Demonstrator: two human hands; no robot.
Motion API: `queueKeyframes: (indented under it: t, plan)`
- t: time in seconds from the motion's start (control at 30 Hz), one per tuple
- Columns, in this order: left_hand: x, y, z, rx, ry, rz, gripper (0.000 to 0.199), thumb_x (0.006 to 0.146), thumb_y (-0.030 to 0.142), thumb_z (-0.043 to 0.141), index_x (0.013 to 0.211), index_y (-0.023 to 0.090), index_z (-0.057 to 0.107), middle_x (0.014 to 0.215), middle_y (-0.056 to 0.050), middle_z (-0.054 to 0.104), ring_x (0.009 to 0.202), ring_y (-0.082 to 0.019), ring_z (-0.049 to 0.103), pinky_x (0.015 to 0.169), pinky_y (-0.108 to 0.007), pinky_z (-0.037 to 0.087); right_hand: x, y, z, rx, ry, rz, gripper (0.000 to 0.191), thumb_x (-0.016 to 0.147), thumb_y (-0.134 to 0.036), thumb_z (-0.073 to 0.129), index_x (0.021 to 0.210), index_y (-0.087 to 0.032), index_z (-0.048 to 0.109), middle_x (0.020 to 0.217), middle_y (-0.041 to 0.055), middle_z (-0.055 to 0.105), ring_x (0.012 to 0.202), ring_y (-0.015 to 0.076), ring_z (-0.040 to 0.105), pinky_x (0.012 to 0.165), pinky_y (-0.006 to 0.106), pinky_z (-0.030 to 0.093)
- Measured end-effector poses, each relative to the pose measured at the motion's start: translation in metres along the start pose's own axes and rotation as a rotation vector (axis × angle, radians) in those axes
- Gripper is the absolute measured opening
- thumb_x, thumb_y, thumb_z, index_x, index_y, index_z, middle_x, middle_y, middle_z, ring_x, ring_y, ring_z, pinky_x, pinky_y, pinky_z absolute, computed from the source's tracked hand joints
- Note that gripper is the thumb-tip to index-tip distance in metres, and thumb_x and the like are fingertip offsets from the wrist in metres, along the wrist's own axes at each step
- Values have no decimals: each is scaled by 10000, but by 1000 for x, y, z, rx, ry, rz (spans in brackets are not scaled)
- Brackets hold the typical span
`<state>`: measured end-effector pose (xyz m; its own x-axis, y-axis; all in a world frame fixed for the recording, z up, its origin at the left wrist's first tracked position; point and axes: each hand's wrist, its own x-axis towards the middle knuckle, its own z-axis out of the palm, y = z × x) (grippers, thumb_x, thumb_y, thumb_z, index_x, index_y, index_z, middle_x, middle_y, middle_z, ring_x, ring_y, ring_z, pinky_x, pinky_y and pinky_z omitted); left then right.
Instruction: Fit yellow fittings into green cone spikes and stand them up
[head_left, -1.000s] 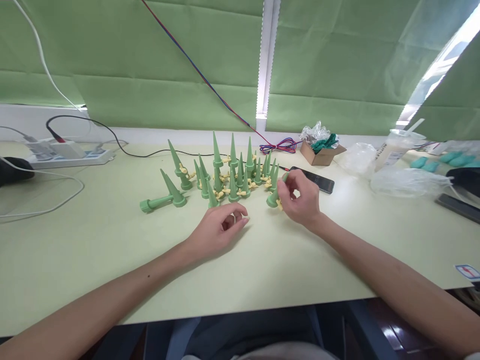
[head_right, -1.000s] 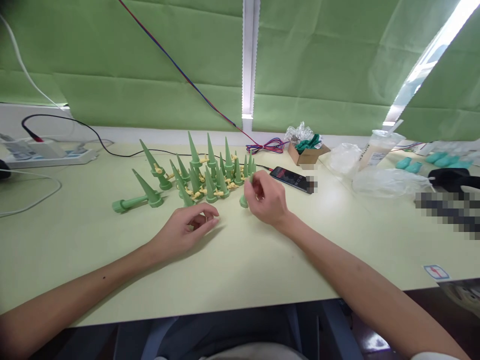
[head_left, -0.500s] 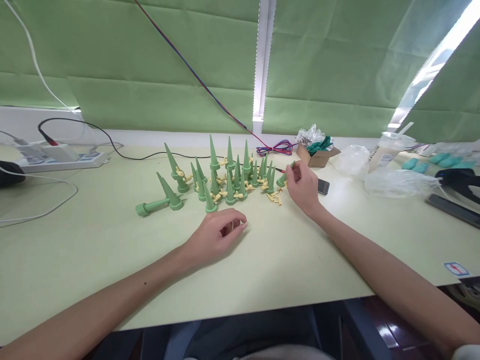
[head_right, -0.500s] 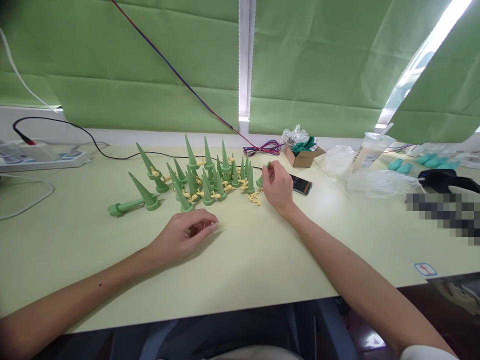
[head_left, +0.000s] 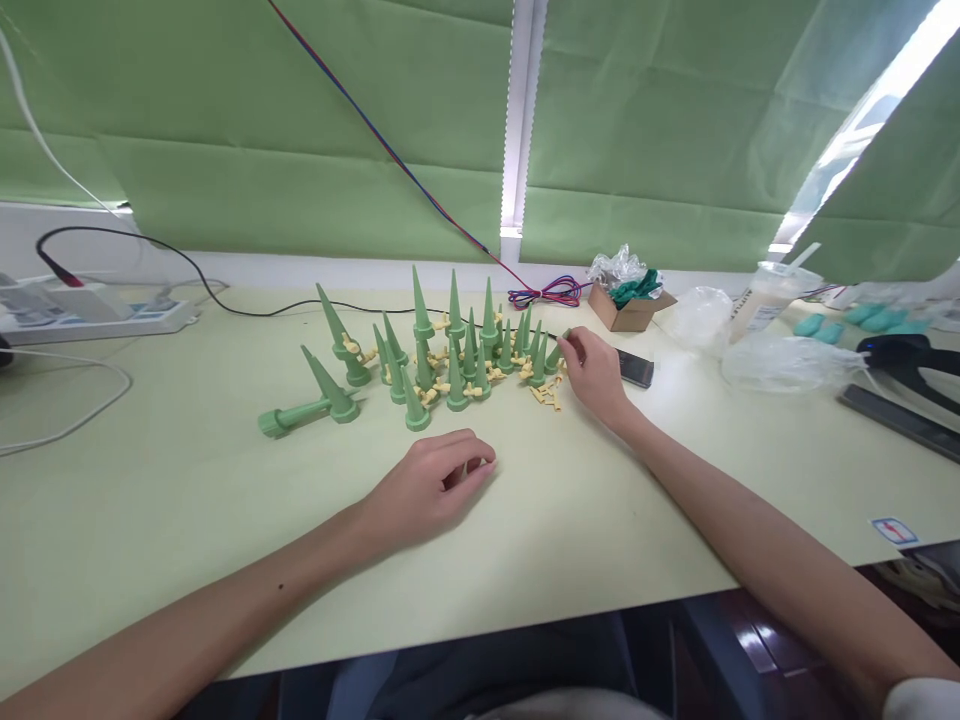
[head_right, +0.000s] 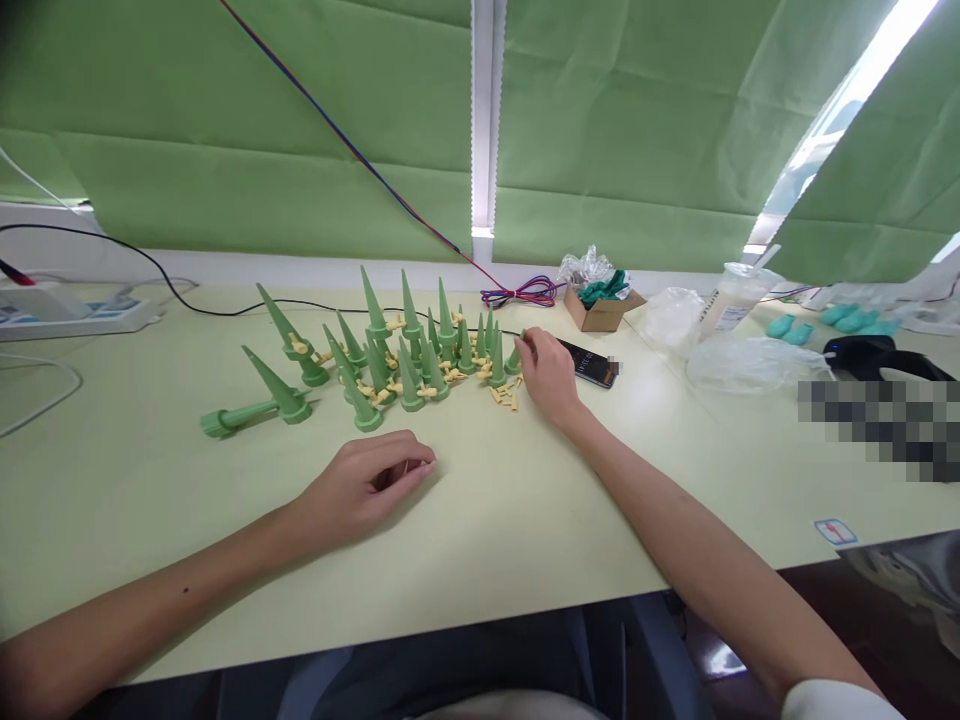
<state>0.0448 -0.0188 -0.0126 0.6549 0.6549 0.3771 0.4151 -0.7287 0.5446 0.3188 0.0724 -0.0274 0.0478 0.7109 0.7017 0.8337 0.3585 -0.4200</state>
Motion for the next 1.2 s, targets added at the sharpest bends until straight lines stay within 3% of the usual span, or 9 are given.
queueKeyframes:
  t: [0.5,0.87,1.03,1.2]
  plan:
    - [-3,-2,3,51,-58,166,198,968,162,454,896,159,639,759,-30,609,647,-109,549,575,-225,384,1,9,8,-15,-73,11,113,903,-265,528,811,-206,499,775,32,573,689,179,505,661,292,370]
    - [-1,-1,7,-11,-82,124,178,960,155,475,893,160,639,769,-32,623,667,-113,557,588,-226,388,3,12,1,33,-118,-15,88,905,-258,547,862,-186,573,802,45,614,704,177,548,670,295,422]
    - [-2,-2,7,-10,-85,117,173,955,145,478,882,160,634,760,-24,613,650,-105,542,584,-226,385,0,16,1,54,-146,12,163,916,-292,541,971,-170,633,839,55,669,718,179,592,670,296,438]
    - [-4,-4,6,20,-86,140,180,962,147,465,884,162,627,747,-25,610,648,-106,551,568,-227,378,-2,13,-1,25,-146,39,183,910,-319,544,957,-167,636,838,55,678,686,176,590,698,311,440]
